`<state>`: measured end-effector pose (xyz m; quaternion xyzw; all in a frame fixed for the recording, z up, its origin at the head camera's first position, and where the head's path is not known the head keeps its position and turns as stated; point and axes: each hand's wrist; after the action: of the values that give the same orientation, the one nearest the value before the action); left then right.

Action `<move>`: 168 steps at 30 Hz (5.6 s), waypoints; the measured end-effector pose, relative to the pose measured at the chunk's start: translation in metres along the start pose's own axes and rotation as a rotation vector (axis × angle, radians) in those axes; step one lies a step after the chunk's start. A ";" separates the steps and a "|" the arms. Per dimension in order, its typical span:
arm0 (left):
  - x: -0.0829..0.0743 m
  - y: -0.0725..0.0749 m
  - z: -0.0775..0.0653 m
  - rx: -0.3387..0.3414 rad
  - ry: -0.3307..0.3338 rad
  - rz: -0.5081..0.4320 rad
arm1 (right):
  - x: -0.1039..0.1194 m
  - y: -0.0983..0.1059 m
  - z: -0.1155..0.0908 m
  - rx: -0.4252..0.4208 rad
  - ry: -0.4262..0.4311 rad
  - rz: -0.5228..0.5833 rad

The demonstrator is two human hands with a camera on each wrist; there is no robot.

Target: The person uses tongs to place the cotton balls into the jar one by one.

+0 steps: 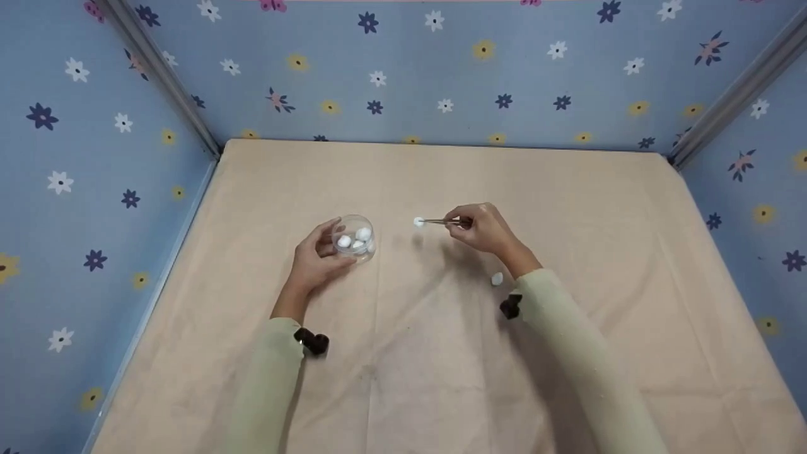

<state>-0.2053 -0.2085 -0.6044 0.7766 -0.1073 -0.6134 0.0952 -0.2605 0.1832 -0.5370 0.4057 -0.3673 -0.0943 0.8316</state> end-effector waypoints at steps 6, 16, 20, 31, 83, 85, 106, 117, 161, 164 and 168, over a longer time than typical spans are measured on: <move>0.001 0.000 0.001 -0.009 -0.009 0.008 | 0.006 -0.006 0.010 0.011 0.031 -0.006; 0.004 0.000 0.003 -0.007 -0.024 -0.009 | 0.020 -0.015 0.028 0.030 0.079 -0.004; 0.004 0.001 0.003 -0.009 -0.025 -0.002 | 0.027 -0.019 0.035 0.044 0.080 -0.005; 0.005 0.000 0.003 0.009 -0.013 -0.029 | 0.042 -0.032 0.053 0.080 0.136 -0.019; 0.001 0.000 0.000 -0.003 -0.012 0.013 | 0.061 -0.062 0.070 0.093 0.147 -0.002; 0.001 -0.001 0.000 -0.004 -0.018 0.022 | 0.060 -0.062 0.070 0.095 0.140 -0.003; 0.001 -0.001 0.000 -0.006 0.003 0.016 | 0.051 -0.061 0.063 0.100 0.108 -0.020; 0.003 -0.001 0.001 -0.008 -0.014 -0.005 | 0.041 -0.050 0.051 0.075 0.079 -0.008; 0.005 -0.001 -0.001 -0.002 -0.003 0.002 | 0.011 0.023 -0.036 -0.108 0.248 -0.033; 0.005 -0.001 -0.001 -0.011 -0.007 0.008 | 0.010 0.026 -0.044 -0.131 0.269 -0.033; 0.006 -0.001 0.000 -0.014 -0.009 0.009 | 0.008 0.030 -0.055 -0.142 0.298 -0.041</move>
<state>-0.2034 -0.2092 -0.6101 0.7726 -0.1067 -0.6173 0.1029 -0.2214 0.2327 -0.5321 0.3628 -0.2241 -0.0759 0.9013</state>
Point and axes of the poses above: each hand's wrist, its own z-axis towards the middle knuckle, its own y-axis out of the back of the hand, x = y × z, and after that the axes turned 14 degrees about y, right-handed
